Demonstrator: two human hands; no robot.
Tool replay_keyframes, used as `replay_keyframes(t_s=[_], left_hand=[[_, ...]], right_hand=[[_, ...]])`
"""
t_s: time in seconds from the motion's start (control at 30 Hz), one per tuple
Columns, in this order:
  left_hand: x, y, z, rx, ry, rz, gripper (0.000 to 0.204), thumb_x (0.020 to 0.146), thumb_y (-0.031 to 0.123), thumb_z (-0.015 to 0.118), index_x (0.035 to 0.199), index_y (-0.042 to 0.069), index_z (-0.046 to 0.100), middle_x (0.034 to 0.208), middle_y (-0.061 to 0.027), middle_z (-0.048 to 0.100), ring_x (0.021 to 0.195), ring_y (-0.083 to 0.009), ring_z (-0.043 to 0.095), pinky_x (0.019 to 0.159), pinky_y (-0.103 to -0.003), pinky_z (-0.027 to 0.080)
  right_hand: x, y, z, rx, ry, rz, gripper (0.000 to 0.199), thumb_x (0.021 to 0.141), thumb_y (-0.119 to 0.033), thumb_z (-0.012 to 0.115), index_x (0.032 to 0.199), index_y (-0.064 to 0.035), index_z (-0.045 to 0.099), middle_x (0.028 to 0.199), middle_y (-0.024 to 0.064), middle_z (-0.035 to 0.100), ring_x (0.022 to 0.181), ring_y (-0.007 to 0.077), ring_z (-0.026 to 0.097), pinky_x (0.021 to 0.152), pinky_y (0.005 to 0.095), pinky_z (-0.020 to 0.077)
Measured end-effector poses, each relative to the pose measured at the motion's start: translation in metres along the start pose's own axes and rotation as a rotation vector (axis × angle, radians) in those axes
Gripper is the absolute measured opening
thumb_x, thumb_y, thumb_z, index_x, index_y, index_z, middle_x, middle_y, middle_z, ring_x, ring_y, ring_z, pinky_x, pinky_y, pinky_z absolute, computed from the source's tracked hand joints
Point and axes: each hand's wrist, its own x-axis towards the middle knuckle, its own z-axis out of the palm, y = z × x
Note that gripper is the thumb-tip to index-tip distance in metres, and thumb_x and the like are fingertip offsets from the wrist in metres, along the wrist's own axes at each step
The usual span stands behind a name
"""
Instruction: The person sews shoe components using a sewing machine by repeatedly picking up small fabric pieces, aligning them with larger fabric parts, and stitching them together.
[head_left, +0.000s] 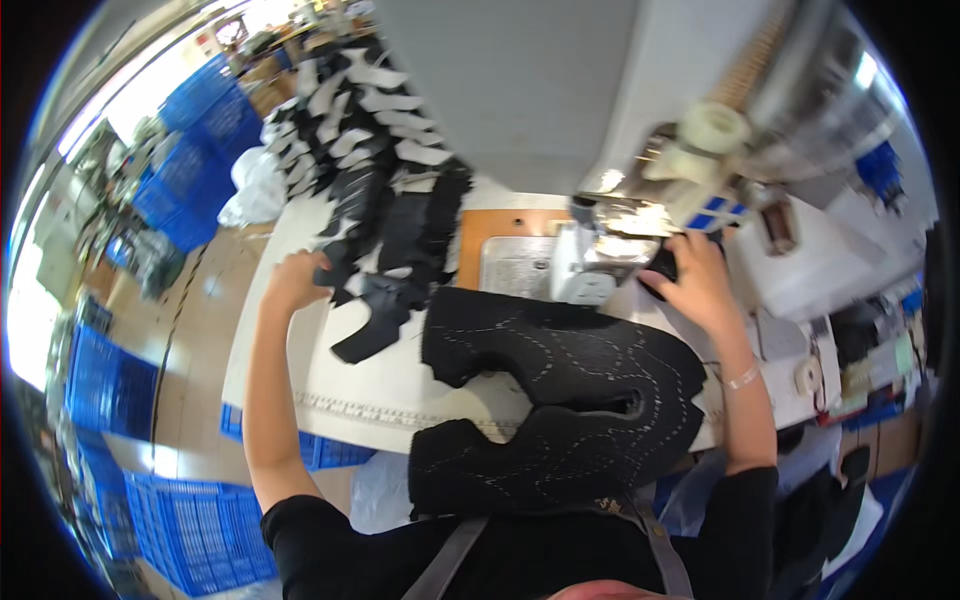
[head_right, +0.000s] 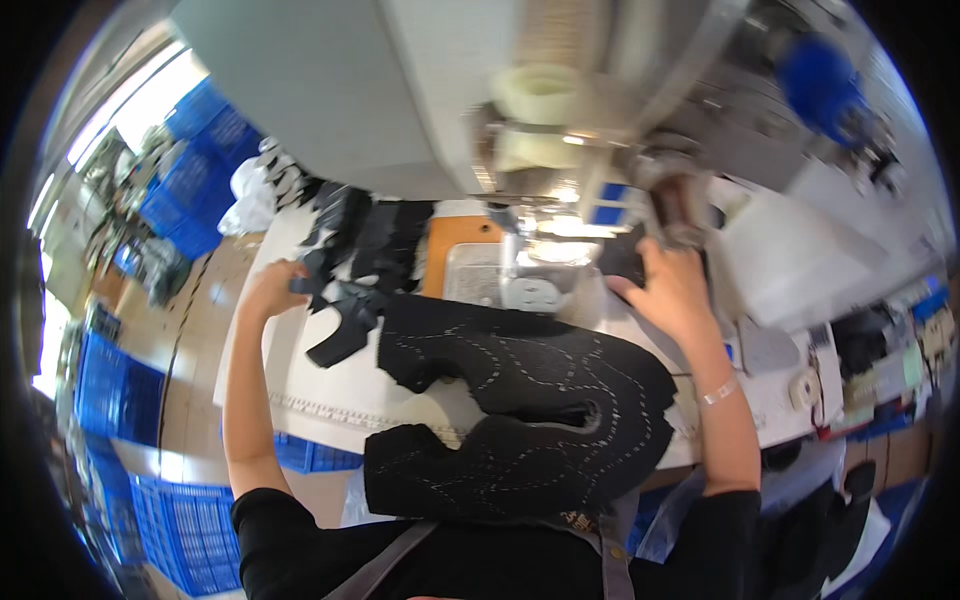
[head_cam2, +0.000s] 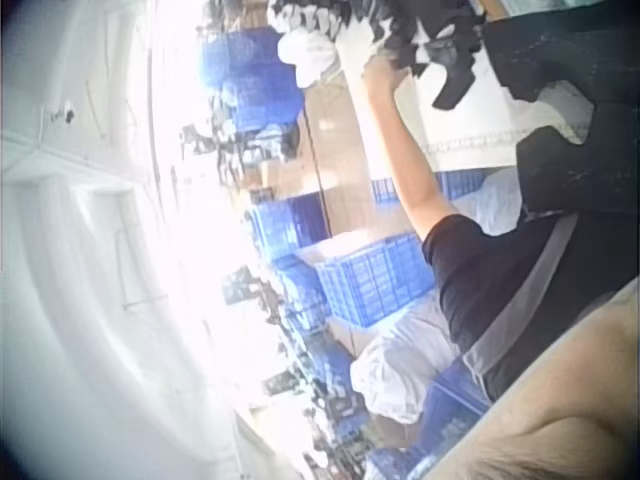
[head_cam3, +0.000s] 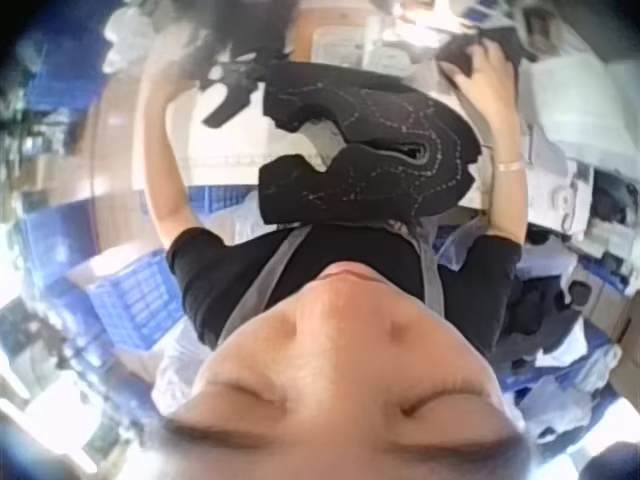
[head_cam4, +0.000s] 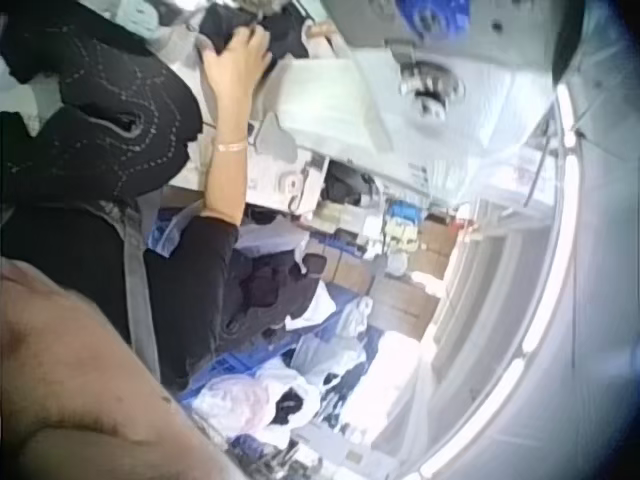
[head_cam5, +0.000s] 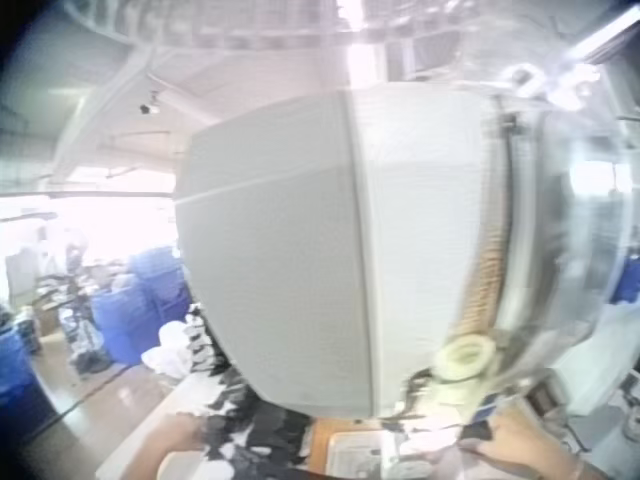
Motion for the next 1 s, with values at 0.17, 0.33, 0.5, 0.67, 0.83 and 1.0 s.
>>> replay_keyframes(t_s=[0.17, 0.33, 0.5, 0.67, 0.83, 1.0], left_hand=[[-0.016, -0.038, 0.026, -0.345, 0.096, 0.090, 0.033, 0.064, 0.009, 0.083, 0.088, 0.007, 0.061, 0.089, -0.0070, 0.059, 0.080, -0.0234, 0.058, 0.072, -0.036, 0.048], [-0.024, -0.049, 0.022, -0.346, 0.056, 0.075, 0.032, 0.063, 0.011, 0.084, 0.082, 0.004, 0.059, 0.085, -0.0075, 0.060, 0.074, -0.0219, 0.056, 0.069, -0.034, 0.047], [-0.038, -0.035, 0.016, -0.405, 0.056, -0.053, 0.034, 0.061, 0.005, 0.082, 0.072, 0.003, 0.051, 0.065, -0.0034, 0.049, 0.062, -0.0174, 0.045, 0.060, -0.034, 0.040], [-0.067, -0.030, -0.013, -0.656, 0.207, -0.076, 0.021, 0.078, 0.003, 0.072, 0.098, 0.000, 0.069, 0.072, 0.0005, 0.058, 0.066, -0.0085, 0.052, 0.059, -0.025, 0.041], [-0.086, 0.097, -0.068, -0.797, 0.272, 0.317, 0.013, 0.081, -0.002, 0.066, 0.094, -0.003, 0.067, 0.092, -0.0069, 0.058, 0.089, -0.0164, 0.056, 0.079, -0.027, 0.044], [-0.082, 0.220, -0.073, -0.754, 0.179, 0.815, 0.014, 0.077, 0.008, 0.076, 0.081, 0.004, 0.062, 0.126, -0.0121, 0.059, 0.108, -0.0266, 0.058, 0.092, -0.034, 0.044]], right_hand=[[-0.045, -0.009, -0.039, 0.614, -0.374, -0.270, 0.065, 0.072, -0.033, 0.081, 0.120, 0.0032, 0.056, 0.124, 0.0192, 0.056, 0.117, 0.0355, 0.054, 0.099, 0.0387, 0.0419], [-0.074, -0.032, -0.035, 0.260, -0.360, -0.367, 0.089, 0.063, -0.037, 0.085, 0.132, 0.0036, 0.047, 0.123, 0.0193, 0.058, 0.114, 0.0360, 0.055, 0.098, 0.0402, 0.0430], [-0.093, -0.041, -0.039, 0.131, -0.179, -0.334, 0.089, 0.061, -0.033, 0.086, 0.132, 0.0047, 0.046, 0.126, 0.0204, 0.056, 0.114, 0.0368, 0.054, 0.099, 0.0413, 0.0417], [-0.095, -0.045, -0.042, 0.094, -0.107, -0.345, 0.085, 0.062, -0.028, 0.085, 0.131, 0.0047, 0.047, 0.128, 0.0210, 0.055, 0.116, 0.0367, 0.053, 0.100, 0.0421, 0.0398], [-0.083, -0.050, -0.056, 0.345, -0.207, -0.229, 0.050, 0.075, -0.019, 0.077, 0.115, 0.0008, 0.054, 0.113, 0.0165, 0.063, 0.103, 0.0321, 0.061, 0.088, 0.0391, 0.0467], [-0.063, -0.080, -0.075, 0.715, -0.055, -0.452, 0.016, 0.082, -0.007, 0.071, 0.094, -0.0001, 0.062, 0.086, 0.0123, 0.068, 0.080, 0.0248, 0.069, 0.071, 0.0298, 0.0512]])
